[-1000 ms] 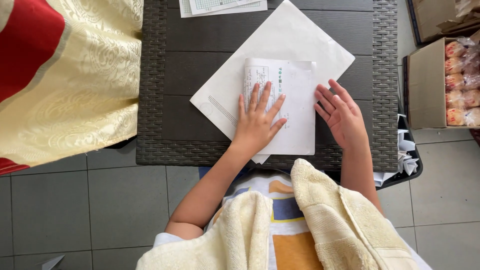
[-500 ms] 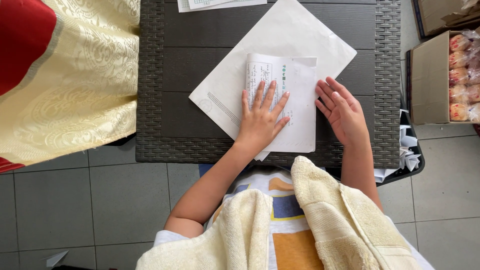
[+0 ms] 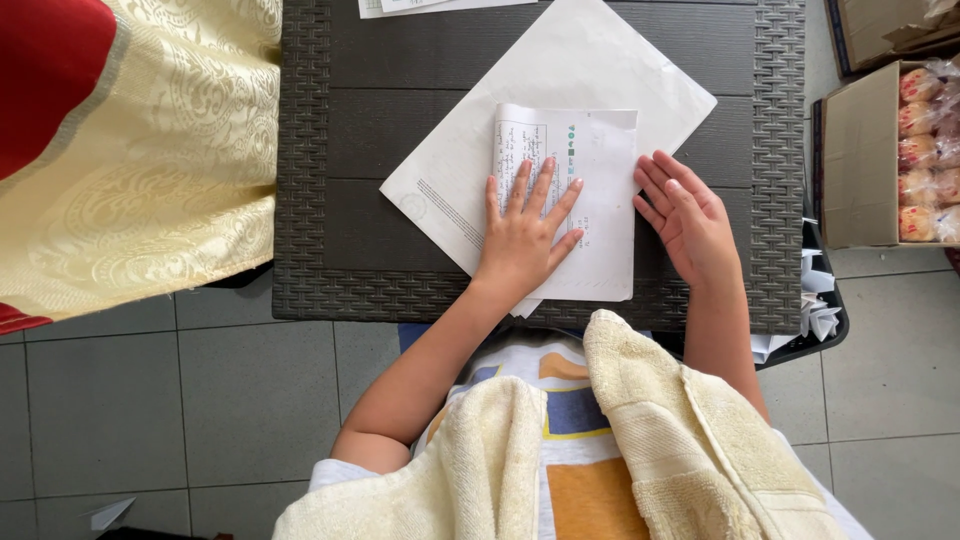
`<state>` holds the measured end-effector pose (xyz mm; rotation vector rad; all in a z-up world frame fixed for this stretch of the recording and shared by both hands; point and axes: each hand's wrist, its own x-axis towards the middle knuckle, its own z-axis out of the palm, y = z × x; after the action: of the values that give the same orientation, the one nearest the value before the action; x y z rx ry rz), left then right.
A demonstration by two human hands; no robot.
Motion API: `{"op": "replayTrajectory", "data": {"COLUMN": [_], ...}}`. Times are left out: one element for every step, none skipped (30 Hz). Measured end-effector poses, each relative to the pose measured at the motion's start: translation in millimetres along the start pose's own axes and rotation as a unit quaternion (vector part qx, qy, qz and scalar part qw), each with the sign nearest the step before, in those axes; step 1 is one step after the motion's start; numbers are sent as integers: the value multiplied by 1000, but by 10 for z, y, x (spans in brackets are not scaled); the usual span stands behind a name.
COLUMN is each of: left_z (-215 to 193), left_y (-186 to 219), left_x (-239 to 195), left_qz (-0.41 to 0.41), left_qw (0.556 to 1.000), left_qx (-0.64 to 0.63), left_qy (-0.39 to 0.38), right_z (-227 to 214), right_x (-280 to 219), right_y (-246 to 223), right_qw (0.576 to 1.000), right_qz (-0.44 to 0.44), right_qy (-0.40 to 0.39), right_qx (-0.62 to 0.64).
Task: Folding and organizing various sheets of paper on a table.
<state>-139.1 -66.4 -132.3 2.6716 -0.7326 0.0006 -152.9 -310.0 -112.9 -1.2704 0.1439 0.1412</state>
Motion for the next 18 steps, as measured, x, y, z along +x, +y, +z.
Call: {"op": "replayTrajectory", "data": {"left_z": [-1,-1,4,9,12,20,27,35,37,42,56,37,21,7,31,58,89,-23], "left_y": [-1,-4,-8,-12,-19,-18,-22,-26,-31,-36,-28,-35,-35,-36,-104,-171,-236,-329], "left_x": [-3,-6,-7,-8,-8,-12,-14,-15,-14,-12,-11,-12,-12,-13,9,31,44,48], "left_qz": [-1,-1,-3,-3,-4,-5,-4,-3,-4,-6,-6,-5,-6,-6,-7,-22,-38,-39], "left_qw": [1000,1000,1000,1000,1000,1000,1000,1000,1000,1000,1000,1000,1000,1000,1000,998,994,994], "left_qx": [0,1,0,1,3,3,-2,-8,-7,-5,-4,-5,-9,-14,-16,-58,-99,-101], "left_qy": [-2,-4,-4,-7,-10,-10,-8,-5,-6,-7,-8,-10,-6,-2,-4,4,11,8], "right_z": [9,19,42,66,91,119,149,177,189,199,197,241,279,316,306,294,283,279], "right_x": [-4,-7,-12,-18,-19,-26,-30,-32,-49,-63,-94,-143,-195,-247,-241,-236,-240,-256], "right_y": [3,7,4,1,-2,13,30,47,130,215,297,346,389,434,436,440,449,455], "right_qw": [1000,1000,1000,999,998,998,988,971,971,887,750,751,715,674,674,675,676,676], "right_qz": [-6,-13,-12,-22,-32,-31,-66,-101,-100,-204,-294,-292,-261,-228,-225,-222,-218,-214], "right_qy": [2,4,3,8,13,12,32,51,50,57,59,60,36,13,11,8,5,4], "right_qx": [-10,-19,-20,-39,-58,-58,-135,-211,-209,-410,-589,-589,-648,-702,-703,-704,-704,-705]}}
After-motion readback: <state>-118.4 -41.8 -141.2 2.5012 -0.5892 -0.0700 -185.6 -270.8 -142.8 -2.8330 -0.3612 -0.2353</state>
